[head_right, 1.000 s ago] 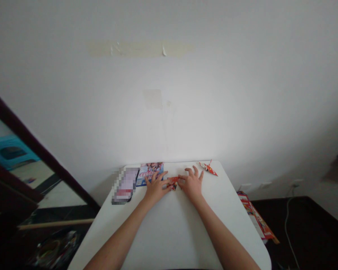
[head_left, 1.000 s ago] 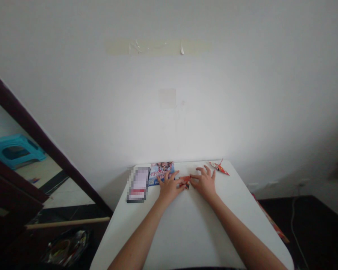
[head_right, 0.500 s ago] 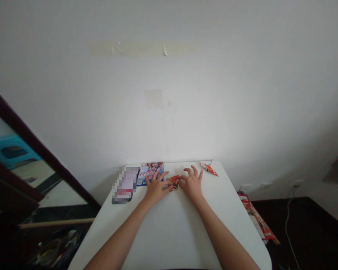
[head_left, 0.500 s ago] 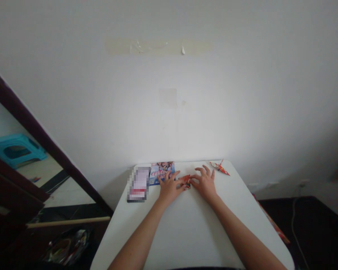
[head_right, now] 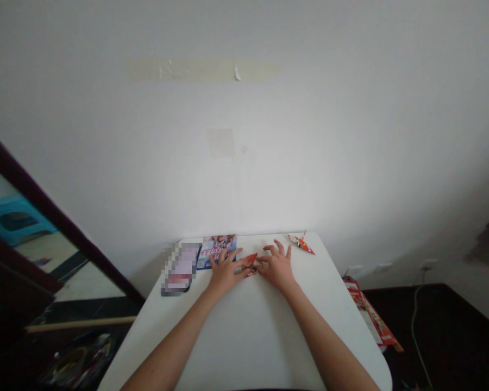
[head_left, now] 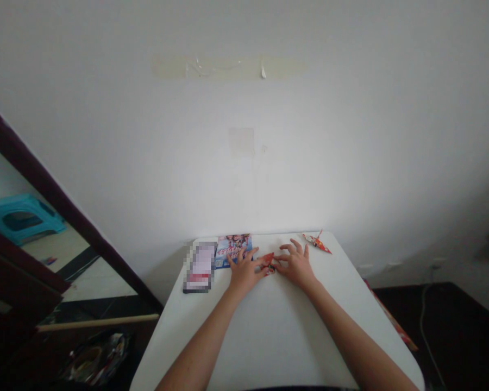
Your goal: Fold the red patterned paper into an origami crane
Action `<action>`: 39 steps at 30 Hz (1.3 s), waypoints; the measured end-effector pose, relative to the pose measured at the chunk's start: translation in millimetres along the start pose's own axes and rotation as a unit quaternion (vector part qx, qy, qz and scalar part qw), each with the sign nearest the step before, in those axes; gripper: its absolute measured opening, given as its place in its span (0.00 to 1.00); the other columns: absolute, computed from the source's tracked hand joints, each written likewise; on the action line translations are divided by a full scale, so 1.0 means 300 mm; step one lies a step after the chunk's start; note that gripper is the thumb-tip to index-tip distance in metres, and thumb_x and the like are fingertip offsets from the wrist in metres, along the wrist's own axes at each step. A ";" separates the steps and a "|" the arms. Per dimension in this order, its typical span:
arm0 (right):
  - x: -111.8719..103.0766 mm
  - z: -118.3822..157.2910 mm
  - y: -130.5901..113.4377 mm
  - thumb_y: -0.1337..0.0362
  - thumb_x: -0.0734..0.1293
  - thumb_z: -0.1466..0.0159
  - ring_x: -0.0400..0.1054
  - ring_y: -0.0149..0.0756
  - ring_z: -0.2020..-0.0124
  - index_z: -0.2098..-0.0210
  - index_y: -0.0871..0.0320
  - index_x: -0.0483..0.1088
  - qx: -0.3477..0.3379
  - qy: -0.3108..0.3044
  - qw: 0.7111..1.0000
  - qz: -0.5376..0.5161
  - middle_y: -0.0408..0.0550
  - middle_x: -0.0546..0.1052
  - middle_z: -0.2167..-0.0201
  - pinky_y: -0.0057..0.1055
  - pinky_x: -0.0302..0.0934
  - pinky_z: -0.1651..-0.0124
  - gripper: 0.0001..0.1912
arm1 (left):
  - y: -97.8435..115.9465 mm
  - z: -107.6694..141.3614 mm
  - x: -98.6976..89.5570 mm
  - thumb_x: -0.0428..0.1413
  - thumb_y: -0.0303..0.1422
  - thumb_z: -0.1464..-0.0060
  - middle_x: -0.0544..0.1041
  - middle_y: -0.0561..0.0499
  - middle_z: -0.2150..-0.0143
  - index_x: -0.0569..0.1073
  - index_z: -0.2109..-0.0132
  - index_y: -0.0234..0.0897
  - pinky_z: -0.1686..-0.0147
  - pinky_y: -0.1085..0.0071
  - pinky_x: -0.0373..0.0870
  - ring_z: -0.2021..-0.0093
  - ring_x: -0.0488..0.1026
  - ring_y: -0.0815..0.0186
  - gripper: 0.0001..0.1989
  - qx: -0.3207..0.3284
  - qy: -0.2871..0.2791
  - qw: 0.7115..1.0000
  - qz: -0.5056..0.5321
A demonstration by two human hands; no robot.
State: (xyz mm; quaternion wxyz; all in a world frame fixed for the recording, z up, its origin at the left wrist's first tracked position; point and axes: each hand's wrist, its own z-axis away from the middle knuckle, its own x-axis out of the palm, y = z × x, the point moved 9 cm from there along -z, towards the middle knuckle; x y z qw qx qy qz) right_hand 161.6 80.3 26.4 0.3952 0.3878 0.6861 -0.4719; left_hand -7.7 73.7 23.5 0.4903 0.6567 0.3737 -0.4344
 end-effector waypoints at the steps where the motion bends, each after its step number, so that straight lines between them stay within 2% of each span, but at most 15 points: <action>1: -0.002 0.001 -0.001 0.49 0.69 0.37 0.45 0.54 0.29 0.54 0.38 0.79 -0.002 -0.005 1.000 -0.001 0.45 0.71 0.40 0.69 0.29 0.31 0.13 | -0.001 0.000 0.001 0.60 0.47 0.43 0.65 0.60 0.30 0.80 0.52 0.64 0.36 0.25 0.33 0.29 0.51 0.44 0.11 0.001 0.002 1.000 0.000; 9: -0.009 0.010 -0.008 0.46 0.71 0.40 0.44 0.54 0.28 0.50 0.39 0.77 -0.016 -0.042 0.999 -0.006 0.45 0.70 0.38 0.69 0.31 0.31 0.19 | -0.007 0.000 0.006 0.60 0.48 0.43 0.65 0.60 0.31 0.80 0.52 0.63 0.37 0.24 0.33 0.29 0.51 0.43 0.12 0.003 0.006 1.000 0.004; 20: -0.011 0.025 -0.010 0.48 0.71 0.39 0.46 0.53 0.28 0.50 0.40 0.77 -0.028 -0.024 0.999 -0.022 0.46 0.71 0.40 0.67 0.30 0.30 0.18 | -0.010 -0.002 0.011 0.60 0.47 0.43 0.68 0.60 0.33 0.80 0.55 0.64 0.38 0.22 0.32 0.29 0.52 0.44 0.09 0.014 0.034 0.999 0.003; 24: 0.004 0.016 0.019 0.50 0.71 0.39 0.50 0.53 0.31 0.50 0.40 0.77 -0.023 -0.016 0.998 -0.065 0.47 0.73 0.41 0.66 0.35 0.31 0.17 | -0.006 0.000 0.011 0.60 0.47 0.43 0.68 0.60 0.32 0.80 0.54 0.64 0.37 0.24 0.32 0.29 0.52 0.45 0.10 0.016 0.021 1.000 0.008; 27: 0.002 0.007 0.047 0.56 0.68 0.36 0.53 0.50 0.32 0.57 0.42 0.81 -0.017 0.010 0.996 -0.086 0.47 0.75 0.43 0.58 0.42 0.31 0.10 | 0.000 0.002 0.005 0.60 0.47 0.43 0.68 0.59 0.33 0.80 0.53 0.64 0.37 0.24 0.31 0.29 0.52 0.45 0.10 0.018 0.021 1.000 0.010; 31: 0.013 0.010 0.057 0.59 0.69 0.37 0.52 0.49 0.32 0.63 0.44 0.82 -0.025 0.014 0.995 -0.094 0.46 0.75 0.44 0.54 0.43 0.30 0.07 | 0.002 0.004 0.004 0.60 0.46 0.43 0.68 0.58 0.33 0.80 0.53 0.62 0.36 0.25 0.31 0.29 0.52 0.45 0.11 0.019 0.023 1.000 0.007; 36: 0.033 0.016 0.029 0.57 0.71 0.38 0.50 0.51 0.31 0.66 0.43 0.82 -0.055 -0.007 0.993 -0.103 0.45 0.73 0.42 0.57 0.40 0.30 0.06 | -0.002 0.002 0.004 0.60 0.47 0.42 0.69 0.58 0.33 0.81 0.54 0.62 0.37 0.23 0.32 0.30 0.53 0.45 0.10 0.019 0.028 0.999 0.009; 39: 0.034 0.009 0.024 0.58 0.71 0.38 0.49 0.52 0.31 0.65 0.42 0.82 -0.045 -0.012 0.994 -0.099 0.44 0.71 0.41 0.59 0.39 0.30 0.06 | -0.002 -0.001 0.007 0.59 0.47 0.42 0.69 0.59 0.33 0.81 0.54 0.62 0.38 0.22 0.32 0.30 0.53 0.44 0.10 0.019 0.024 0.999 0.013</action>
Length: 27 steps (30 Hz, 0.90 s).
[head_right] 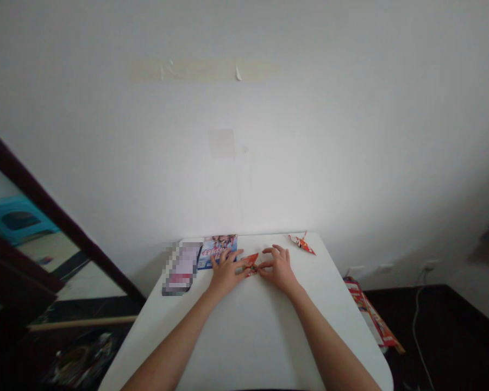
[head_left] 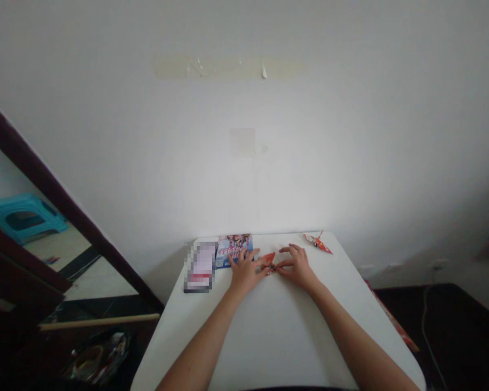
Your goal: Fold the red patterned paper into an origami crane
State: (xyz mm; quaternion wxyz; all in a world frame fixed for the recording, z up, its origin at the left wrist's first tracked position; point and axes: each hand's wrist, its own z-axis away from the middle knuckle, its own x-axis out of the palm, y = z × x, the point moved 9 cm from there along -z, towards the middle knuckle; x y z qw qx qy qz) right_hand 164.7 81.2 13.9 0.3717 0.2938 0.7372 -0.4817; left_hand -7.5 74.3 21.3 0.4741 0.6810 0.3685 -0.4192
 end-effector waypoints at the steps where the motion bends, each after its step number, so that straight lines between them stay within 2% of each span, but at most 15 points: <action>1: -0.002 -0.003 0.001 0.58 0.70 0.38 0.49 0.52 0.31 0.65 0.41 0.82 0.007 0.002 1.000 0.002 0.44 0.71 0.40 0.60 0.39 0.31 0.06 | 0.000 -0.001 0.001 0.59 0.47 0.42 0.68 0.59 0.33 0.80 0.54 0.62 0.38 0.22 0.32 0.30 0.53 0.44 0.10 -0.001 -0.002 1.000 0.000; 9: -0.018 -0.021 0.005 0.56 0.70 0.37 0.48 0.55 0.31 0.63 0.41 0.82 0.080 0.051 0.995 0.030 0.45 0.70 0.41 0.65 0.36 0.31 0.06 | -0.004 -0.013 0.011 0.60 0.46 0.43 0.68 0.60 0.32 0.80 0.53 0.63 0.38 0.22 0.33 0.29 0.51 0.43 0.10 -0.005 -0.019 1.000 0.000; 13: -0.021 -0.025 0.004 0.54 0.69 0.36 0.47 0.55 0.31 0.62 0.39 0.82 0.104 0.076 0.990 0.054 0.44 0.70 0.40 0.65 0.37 0.31 0.07 | -0.007 -0.015 0.013 0.60 0.46 0.43 0.63 0.60 0.29 0.80 0.52 0.65 0.38 0.22 0.34 0.29 0.51 0.42 0.12 -0.009 -0.029 1.000 0.002; 16: -0.025 -0.022 0.000 0.55 0.68 0.34 0.46 0.55 0.30 0.59 0.39 0.81 0.118 0.084 0.987 0.074 0.45 0.68 0.39 0.65 0.37 0.31 0.09 | -0.007 -0.017 0.015 0.59 0.46 0.42 0.61 0.61 0.28 0.80 0.53 0.65 0.39 0.21 0.36 0.29 0.51 0.41 0.11 -0.011 -0.032 0.999 -0.003; 21: -0.033 -0.010 -0.001 0.52 0.65 0.32 0.45 0.55 0.30 0.53 0.37 0.79 0.140 0.092 0.981 0.094 0.45 0.65 0.36 0.66 0.38 0.32 0.12 | -0.005 -0.017 0.014 0.60 0.46 0.43 0.62 0.61 0.29 0.80 0.53 0.65 0.38 0.21 0.36 0.28 0.50 0.41 0.11 -0.011 -0.029 1.000 -0.005; 27: -0.032 -0.006 0.003 0.50 0.63 0.31 0.45 0.54 0.30 0.52 0.34 0.78 0.150 0.094 0.978 0.112 0.44 0.62 0.34 0.63 0.39 0.32 0.13 | -0.002 -0.018 0.011 0.59 0.47 0.42 0.62 0.61 0.29 0.80 0.52 0.65 0.38 0.22 0.36 0.28 0.50 0.41 0.11 -0.011 -0.039 0.999 -0.007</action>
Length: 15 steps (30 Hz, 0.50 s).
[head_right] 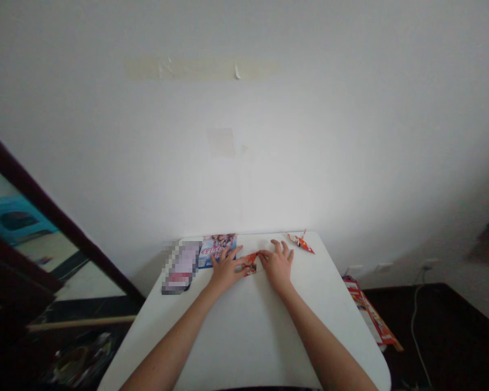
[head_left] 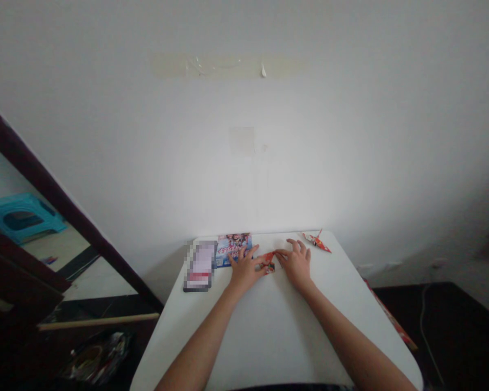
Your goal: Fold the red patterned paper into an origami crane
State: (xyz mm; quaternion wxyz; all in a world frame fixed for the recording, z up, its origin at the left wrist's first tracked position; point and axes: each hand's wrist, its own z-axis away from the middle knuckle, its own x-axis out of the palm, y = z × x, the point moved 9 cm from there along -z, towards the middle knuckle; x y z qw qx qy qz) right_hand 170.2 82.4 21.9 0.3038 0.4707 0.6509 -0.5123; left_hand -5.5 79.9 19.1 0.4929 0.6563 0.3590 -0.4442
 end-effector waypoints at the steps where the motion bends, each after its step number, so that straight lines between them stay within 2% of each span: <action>1: -0.001 0.000 0.000 0.50 0.62 0.30 0.45 0.54 0.30 0.52 0.34 0.78 0.000 0.001 1.000 0.002 0.44 0.61 0.33 0.63 0.40 0.32 0.13 | 0.000 0.000 0.000 0.59 0.47 0.42 0.62 0.61 0.29 0.80 0.52 0.66 0.38 0.22 0.36 0.28 0.50 0.41 0.11 0.000 -0.001 1.000 0.000; 9: -0.001 -0.002 -0.003 0.51 0.63 0.31 0.44 0.53 0.29 0.53 0.35 0.78 -0.012 -0.010 1.000 -0.021 0.43 0.62 0.33 0.62 0.39 0.31 0.13 | -0.005 0.003 0.005 0.59 0.48 0.42 0.63 0.62 0.29 0.78 0.49 0.68 0.37 0.23 0.37 0.28 0.51 0.42 0.13 0.001 0.005 1.000 -0.011; 15: 0.000 -0.004 -0.006 0.52 0.67 0.34 0.42 0.54 0.29 0.55 0.37 0.80 -0.020 -0.006 0.999 -0.033 0.43 0.64 0.35 0.62 0.36 0.30 0.11 | -0.005 0.005 0.002 0.59 0.47 0.42 0.63 0.60 0.29 0.78 0.48 0.67 0.37 0.24 0.34 0.28 0.51 0.43 0.14 -0.001 0.007 1.000 -0.001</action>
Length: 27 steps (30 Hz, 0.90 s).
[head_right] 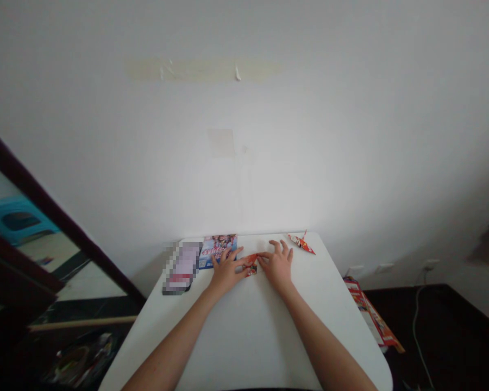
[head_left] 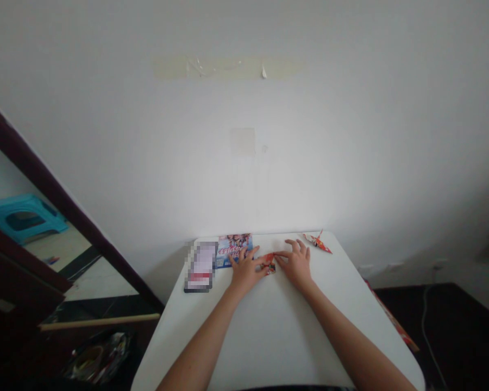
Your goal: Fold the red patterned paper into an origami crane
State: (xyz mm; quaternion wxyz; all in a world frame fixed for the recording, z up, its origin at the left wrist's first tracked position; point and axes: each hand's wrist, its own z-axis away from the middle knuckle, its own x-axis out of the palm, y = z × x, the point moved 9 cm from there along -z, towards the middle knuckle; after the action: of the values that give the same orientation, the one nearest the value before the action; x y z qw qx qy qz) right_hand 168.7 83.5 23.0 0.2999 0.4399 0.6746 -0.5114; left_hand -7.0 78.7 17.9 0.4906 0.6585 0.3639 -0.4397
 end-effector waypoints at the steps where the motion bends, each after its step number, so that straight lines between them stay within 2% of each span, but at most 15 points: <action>1: -0.002 0.001 -0.002 0.52 0.67 0.34 0.42 0.54 0.29 0.56 0.37 0.80 -0.001 0.003 1.000 0.003 0.44 0.64 0.35 0.63 0.36 0.30 0.10 | 0.001 0.000 -0.002 0.59 0.47 0.42 0.63 0.60 0.29 0.78 0.48 0.66 0.36 0.24 0.34 0.28 0.51 0.44 0.14 -0.001 0.001 1.000 0.002; 8: -0.017 0.005 -0.025 0.51 0.68 0.35 0.44 0.54 0.29 0.56 0.37 0.80 -0.008 0.010 1.000 0.025 0.45 0.66 0.37 0.64 0.34 0.30 0.10 | 0.006 0.001 -0.005 0.59 0.47 0.42 0.64 0.59 0.29 0.78 0.49 0.65 0.36 0.24 0.35 0.28 0.51 0.44 0.14 -0.002 0.002 1.000 0.001; 15: -0.022 -0.001 -0.020 0.50 0.70 0.36 0.44 0.54 0.29 0.56 0.35 0.79 -0.015 -0.010 1.000 0.013 0.43 0.65 0.37 0.65 0.34 0.31 0.10 | 0.004 0.000 -0.002 0.58 0.48 0.42 0.64 0.58 0.29 0.78 0.49 0.64 0.36 0.25 0.35 0.29 0.52 0.43 0.14 0.000 0.009 1.000 -0.005; 20: -0.014 -0.001 -0.012 0.51 0.72 0.39 0.45 0.55 0.29 0.52 0.35 0.78 -0.023 -0.047 0.999 0.005 0.44 0.64 0.35 0.65 0.36 0.31 0.15 | -0.002 0.000 0.001 0.59 0.48 0.43 0.63 0.59 0.29 0.78 0.49 0.64 0.37 0.24 0.35 0.29 0.51 0.44 0.14 -0.002 0.008 1.000 -0.004; 27: 0.000 0.012 -0.006 0.46 0.71 0.40 0.43 0.55 0.28 0.46 0.36 0.74 -0.038 -0.094 0.995 0.012 0.46 0.61 0.32 0.66 0.35 0.31 0.22 | -0.003 0.001 0.001 0.59 0.47 0.43 0.63 0.58 0.29 0.80 0.52 0.62 0.36 0.25 0.34 0.28 0.50 0.44 0.12 -0.008 0.000 1.000 0.008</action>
State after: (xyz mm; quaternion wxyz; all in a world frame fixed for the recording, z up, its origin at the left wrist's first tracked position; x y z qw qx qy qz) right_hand 166.9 79.7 22.8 0.3843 0.3867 0.6569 -0.5209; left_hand -7.8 78.5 17.3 0.4992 0.6574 0.3621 -0.4331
